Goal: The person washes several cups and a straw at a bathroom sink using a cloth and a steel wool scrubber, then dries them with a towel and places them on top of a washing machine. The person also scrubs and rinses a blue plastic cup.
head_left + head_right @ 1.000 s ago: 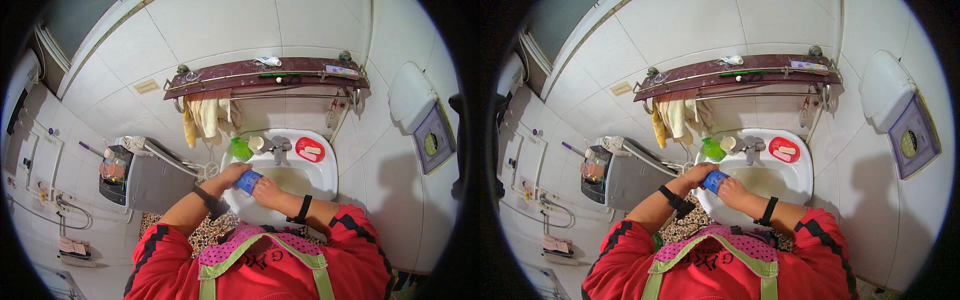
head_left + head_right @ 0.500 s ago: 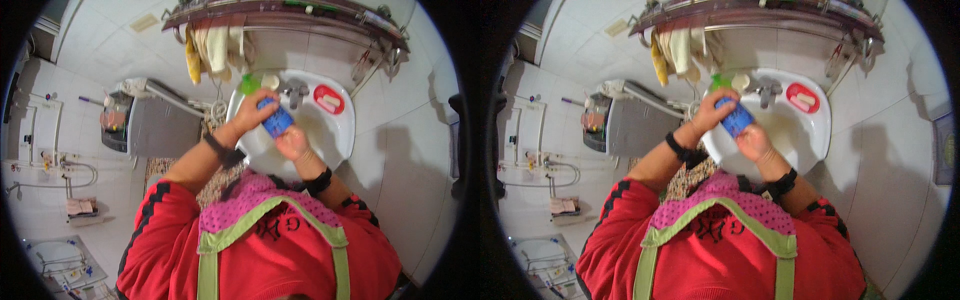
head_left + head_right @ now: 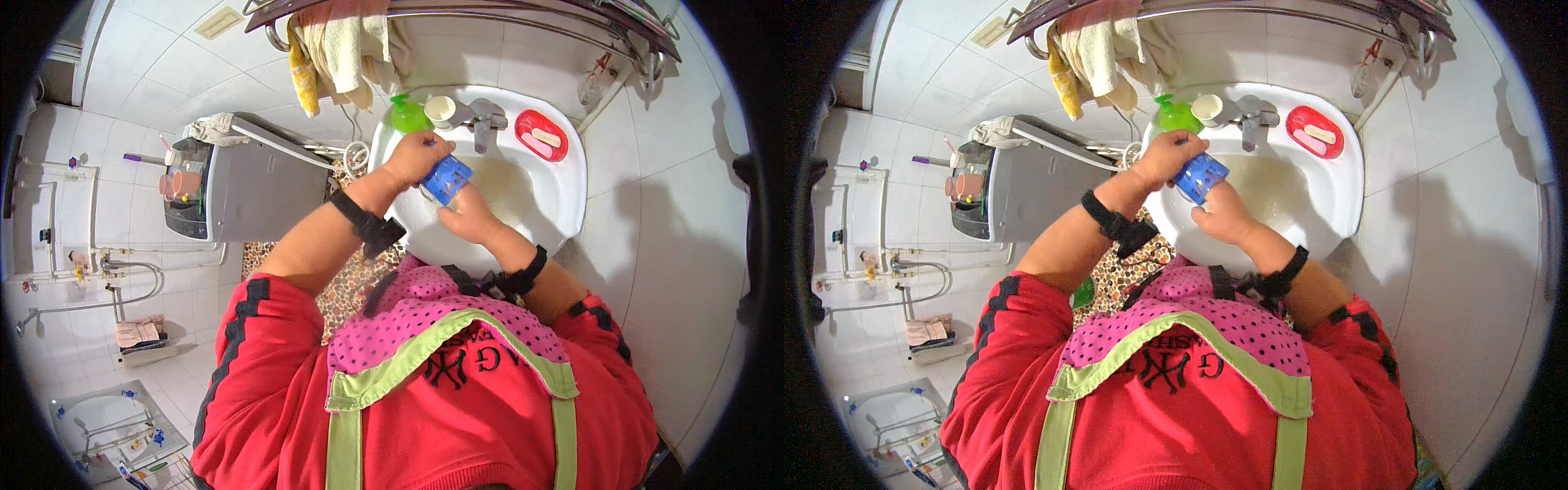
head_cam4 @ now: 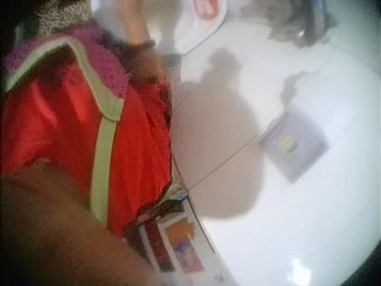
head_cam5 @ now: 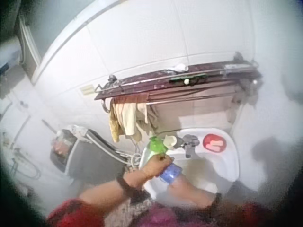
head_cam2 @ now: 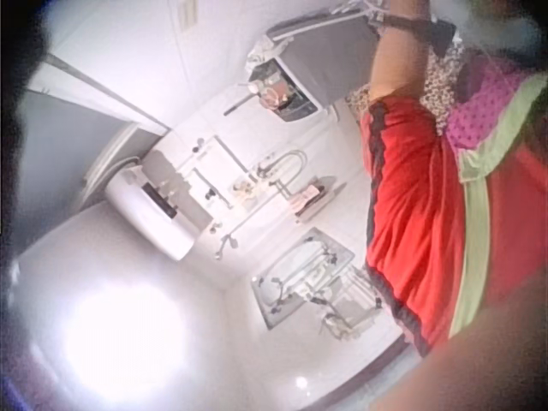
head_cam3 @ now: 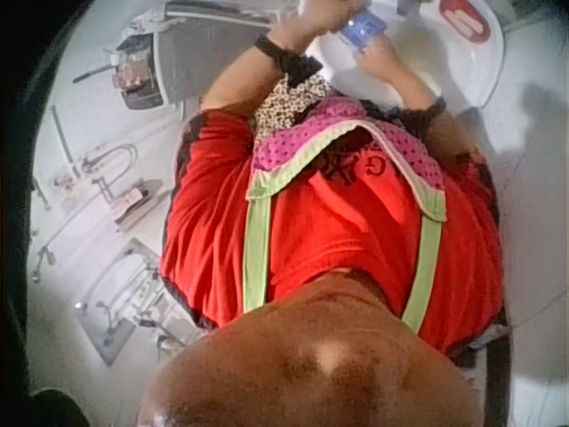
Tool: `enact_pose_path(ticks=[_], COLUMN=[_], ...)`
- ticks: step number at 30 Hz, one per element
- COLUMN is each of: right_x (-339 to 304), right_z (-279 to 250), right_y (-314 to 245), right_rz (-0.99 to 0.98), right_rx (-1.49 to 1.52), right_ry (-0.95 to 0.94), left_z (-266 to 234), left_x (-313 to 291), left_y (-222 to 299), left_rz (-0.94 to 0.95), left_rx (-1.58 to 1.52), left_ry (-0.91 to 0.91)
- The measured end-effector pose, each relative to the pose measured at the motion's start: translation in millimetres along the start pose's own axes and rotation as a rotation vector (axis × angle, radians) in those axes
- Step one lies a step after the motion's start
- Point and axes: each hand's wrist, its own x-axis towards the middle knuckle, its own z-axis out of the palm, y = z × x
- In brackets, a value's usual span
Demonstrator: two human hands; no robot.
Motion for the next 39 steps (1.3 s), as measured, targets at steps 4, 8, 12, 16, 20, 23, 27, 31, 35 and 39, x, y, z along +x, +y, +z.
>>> enact_pose_path(ticks=[4, 8, 12, 16, 20, 23, 27, 31, 35, 39], right_x=[2.9, 3.6, -8.8, -6.9, -9.2, -0.3, 6.3, -0.7, -10.6, -12.8], right_z=[1.8, -6.1, -11.1, -15.7, 5.1, 5.5, -8.5, -16.5, -7.5, 7.7], right_y=[-6.8, -18.5, -24.3, -20.5, -28.0, -28.9, -27.0, -33.6, -39.6, -39.5], right_rz=[0.341, 0.311, -0.193, -0.403, 0.079, 0.494, 0.454, -0.13, -0.2, -0.015], right_rx=[1.373, 1.472, -0.264, -0.802, 0.009, 1.126, 1.31, 0.034, -0.392, 0.092], right_ry=[0.147, 0.231, 0.158, 0.061, 0.147, 0.296, 0.391, 0.339, 0.145, 0.268], left_z=[10.1, 6.8, 0.4, 3.7, 9.9, 12.3, 16.3, 9.3, -2.9, 7.1], left_x=[-6.7, -3.1, -6.7, -8.9, -7.5, -13.5, -25.6, -31.9, -29.6, -36.0], left_y=[-17.0, -19.9, -16.6, -17.2, -25.1, -34.4, -41.4, -35.2, -28.6, -37.8], left_rz=[0.495, 0.786, 0.409, -0.195, -0.135, 0.347, 0.996, 0.214, -0.001, 0.267], left_rx=[0.058, -0.071, -0.199, -0.37, -0.32, -0.135, 0.135, -0.634, -0.479, -0.444], left_ry=[0.155, 0.098, 0.08, -0.002, -0.007, 0.189, 0.236, -0.132, -0.176, 0.083])
